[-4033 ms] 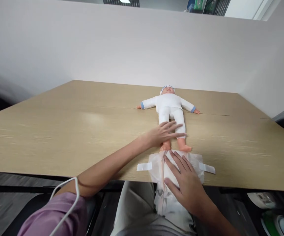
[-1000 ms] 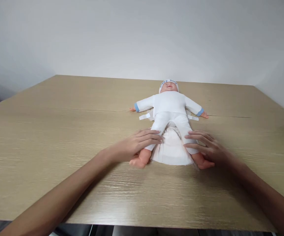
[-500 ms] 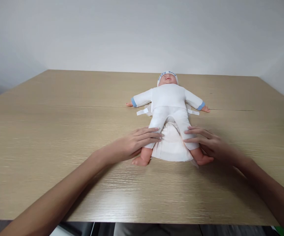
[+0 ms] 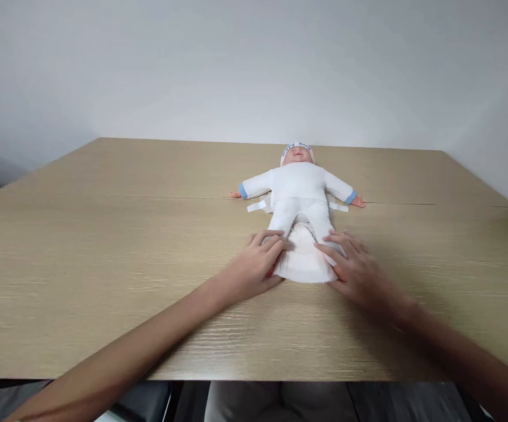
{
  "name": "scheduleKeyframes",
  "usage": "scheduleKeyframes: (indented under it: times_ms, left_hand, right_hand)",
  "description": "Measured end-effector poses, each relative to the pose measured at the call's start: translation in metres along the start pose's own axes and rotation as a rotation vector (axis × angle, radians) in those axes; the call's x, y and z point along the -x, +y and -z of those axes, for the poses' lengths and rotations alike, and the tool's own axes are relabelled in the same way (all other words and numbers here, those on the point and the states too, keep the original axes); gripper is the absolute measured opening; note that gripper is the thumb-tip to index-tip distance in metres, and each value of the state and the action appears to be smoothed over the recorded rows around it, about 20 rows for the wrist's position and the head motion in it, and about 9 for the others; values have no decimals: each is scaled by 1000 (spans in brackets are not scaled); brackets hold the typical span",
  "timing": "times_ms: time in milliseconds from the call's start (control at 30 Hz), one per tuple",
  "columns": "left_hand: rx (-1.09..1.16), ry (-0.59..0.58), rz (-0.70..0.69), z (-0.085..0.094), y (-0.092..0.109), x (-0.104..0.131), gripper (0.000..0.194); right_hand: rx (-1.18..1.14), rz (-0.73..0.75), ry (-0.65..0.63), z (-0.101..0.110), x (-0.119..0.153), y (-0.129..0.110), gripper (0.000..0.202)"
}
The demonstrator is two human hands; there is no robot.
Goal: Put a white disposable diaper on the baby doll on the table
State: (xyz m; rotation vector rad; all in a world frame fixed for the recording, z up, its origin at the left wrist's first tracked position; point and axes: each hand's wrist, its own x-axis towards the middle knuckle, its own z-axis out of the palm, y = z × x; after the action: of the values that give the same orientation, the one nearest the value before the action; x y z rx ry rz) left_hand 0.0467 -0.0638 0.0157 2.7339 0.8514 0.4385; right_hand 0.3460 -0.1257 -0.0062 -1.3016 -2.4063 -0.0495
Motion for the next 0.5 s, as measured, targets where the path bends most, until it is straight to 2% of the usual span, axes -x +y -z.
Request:
scheduleKeyframes:
  times_ms: [67, 100, 200, 300, 367, 400, 500]
  left_hand:
    - [-34, 24, 21, 2, 1, -5, 15]
    - [-22, 44, 44, 6, 0, -9, 13]
    - [136, 149, 156, 22, -8, -31, 31]
    - [314, 318, 239, 36, -28, -66, 38]
    - [488, 410, 303, 39, -46, -92, 38]
    - [621, 437, 354, 37, -55, -105, 37]
    - [986, 448, 490, 27, -80, -135, 39]
  right_hand:
    - [-24, -11, 34, -1, -6, 5, 35]
    - [-56, -18, 46, 0, -11, 10, 31]
    - [-231, -101, 115, 5, -38, 28, 26]
    - [-418, -224, 307, 4, -78, 46, 32]
    - [-490, -277, 414, -3, -107, 57, 34]
    - [-533, -315, 428, -7, -121, 63, 34]
    - [-696, -483, 363, -24, -156, 82, 36]
